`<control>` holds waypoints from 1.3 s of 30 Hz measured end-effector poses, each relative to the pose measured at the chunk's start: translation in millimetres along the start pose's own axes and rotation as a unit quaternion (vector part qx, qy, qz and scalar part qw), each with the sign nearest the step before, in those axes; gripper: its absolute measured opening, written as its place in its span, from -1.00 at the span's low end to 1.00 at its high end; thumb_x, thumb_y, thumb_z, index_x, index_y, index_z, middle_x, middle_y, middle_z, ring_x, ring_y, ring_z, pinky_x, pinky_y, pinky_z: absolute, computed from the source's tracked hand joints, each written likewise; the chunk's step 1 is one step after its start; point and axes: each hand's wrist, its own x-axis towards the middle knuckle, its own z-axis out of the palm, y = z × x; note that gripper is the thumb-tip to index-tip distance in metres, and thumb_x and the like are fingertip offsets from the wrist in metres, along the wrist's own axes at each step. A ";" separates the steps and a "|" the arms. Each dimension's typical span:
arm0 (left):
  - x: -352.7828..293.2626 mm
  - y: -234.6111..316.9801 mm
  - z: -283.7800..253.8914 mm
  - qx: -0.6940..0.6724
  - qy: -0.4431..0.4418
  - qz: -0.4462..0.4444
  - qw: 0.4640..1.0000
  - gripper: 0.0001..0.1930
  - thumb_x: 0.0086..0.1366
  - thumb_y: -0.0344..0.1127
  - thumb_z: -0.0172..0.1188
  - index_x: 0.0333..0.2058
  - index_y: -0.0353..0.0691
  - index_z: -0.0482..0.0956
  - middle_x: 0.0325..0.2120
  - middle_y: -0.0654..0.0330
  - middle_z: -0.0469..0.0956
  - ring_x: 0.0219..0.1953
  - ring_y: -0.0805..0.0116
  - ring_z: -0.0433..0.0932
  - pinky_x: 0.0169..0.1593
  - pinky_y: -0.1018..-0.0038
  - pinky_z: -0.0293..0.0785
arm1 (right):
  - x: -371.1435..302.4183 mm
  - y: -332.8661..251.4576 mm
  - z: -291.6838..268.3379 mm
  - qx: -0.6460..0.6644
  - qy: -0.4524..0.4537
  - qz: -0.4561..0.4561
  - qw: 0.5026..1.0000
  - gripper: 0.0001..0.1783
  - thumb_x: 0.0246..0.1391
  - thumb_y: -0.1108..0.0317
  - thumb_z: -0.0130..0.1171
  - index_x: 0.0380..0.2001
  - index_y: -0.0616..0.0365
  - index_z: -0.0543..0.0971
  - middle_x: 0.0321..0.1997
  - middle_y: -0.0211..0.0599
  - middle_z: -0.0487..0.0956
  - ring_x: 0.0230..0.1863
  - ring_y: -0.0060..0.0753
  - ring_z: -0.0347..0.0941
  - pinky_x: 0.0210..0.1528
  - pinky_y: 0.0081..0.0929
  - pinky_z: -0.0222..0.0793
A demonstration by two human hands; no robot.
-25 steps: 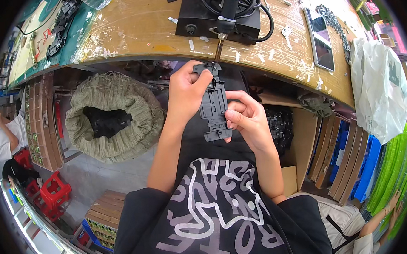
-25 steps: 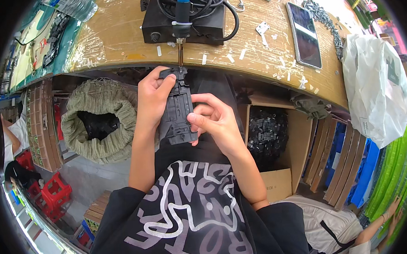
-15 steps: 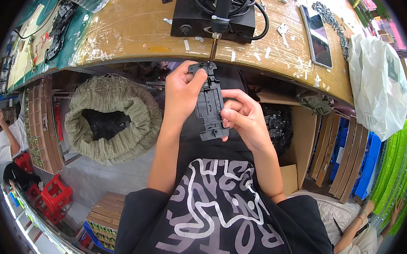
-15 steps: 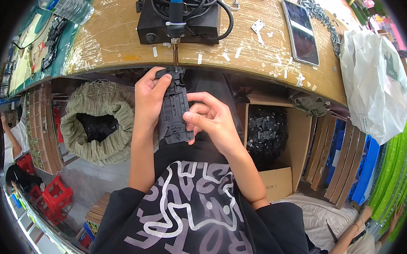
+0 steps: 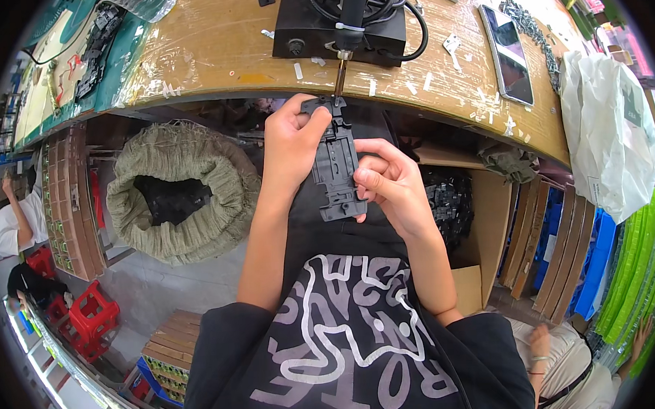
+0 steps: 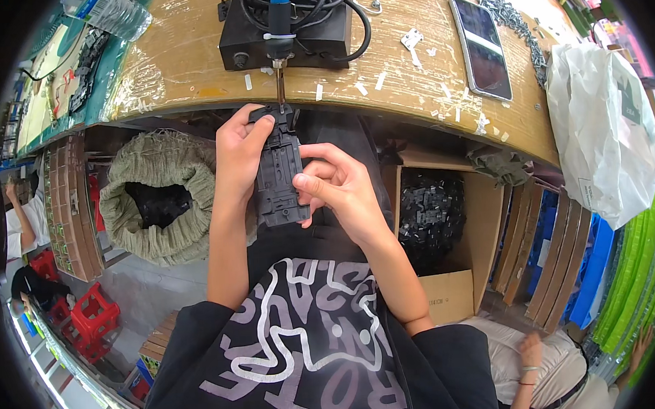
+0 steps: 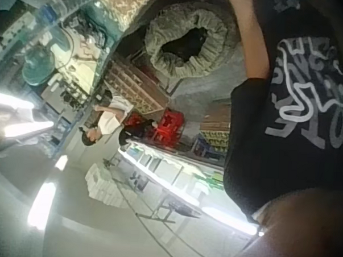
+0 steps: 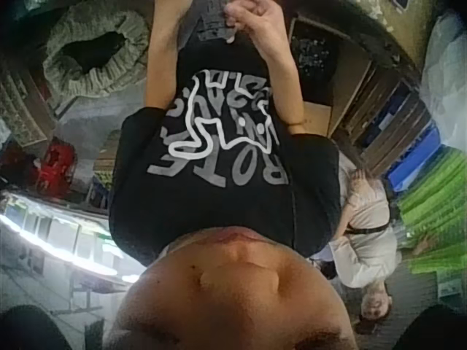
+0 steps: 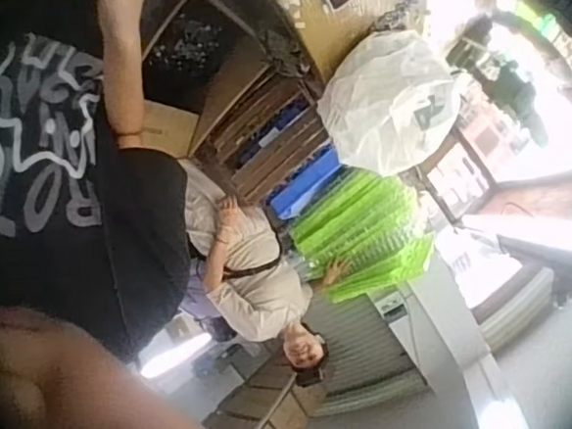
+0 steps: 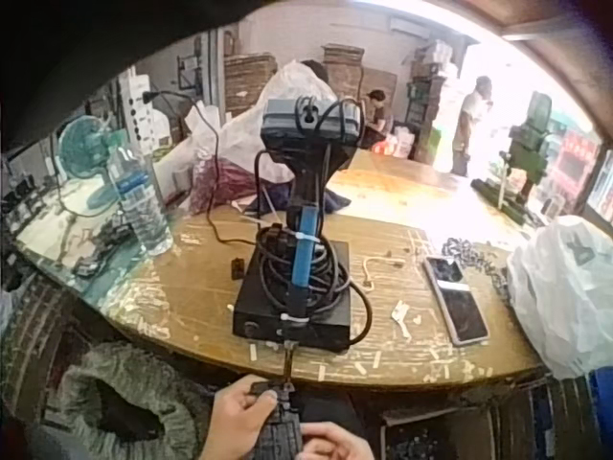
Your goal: The person assembles small black plastic electronic components at a workbench. They repeatedly pick up parts from a bag, insert small white pins or connectors into the plastic housing, and use a soldering iron to secure the connections. The person handles the components one at a time, placing finished units into a cardboard box.
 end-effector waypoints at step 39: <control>-38.3 -142.4 -307.5 0.715 0.308 -0.103 0.619 -0.46 -0.09 -0.20 0.21 -0.17 -0.32 0.21 -0.07 -0.09 0.17 -0.08 -0.12 0.21 -0.11 0.09 0.25 | -0.3 -127.8 -160.0 -0.409 0.441 -0.445 0.663 -0.77 -0.08 0.55 0.02 -0.26 0.23 0.42 -0.33 -0.33 0.48 -0.34 -0.51 0.41 -0.29 -0.60 0.32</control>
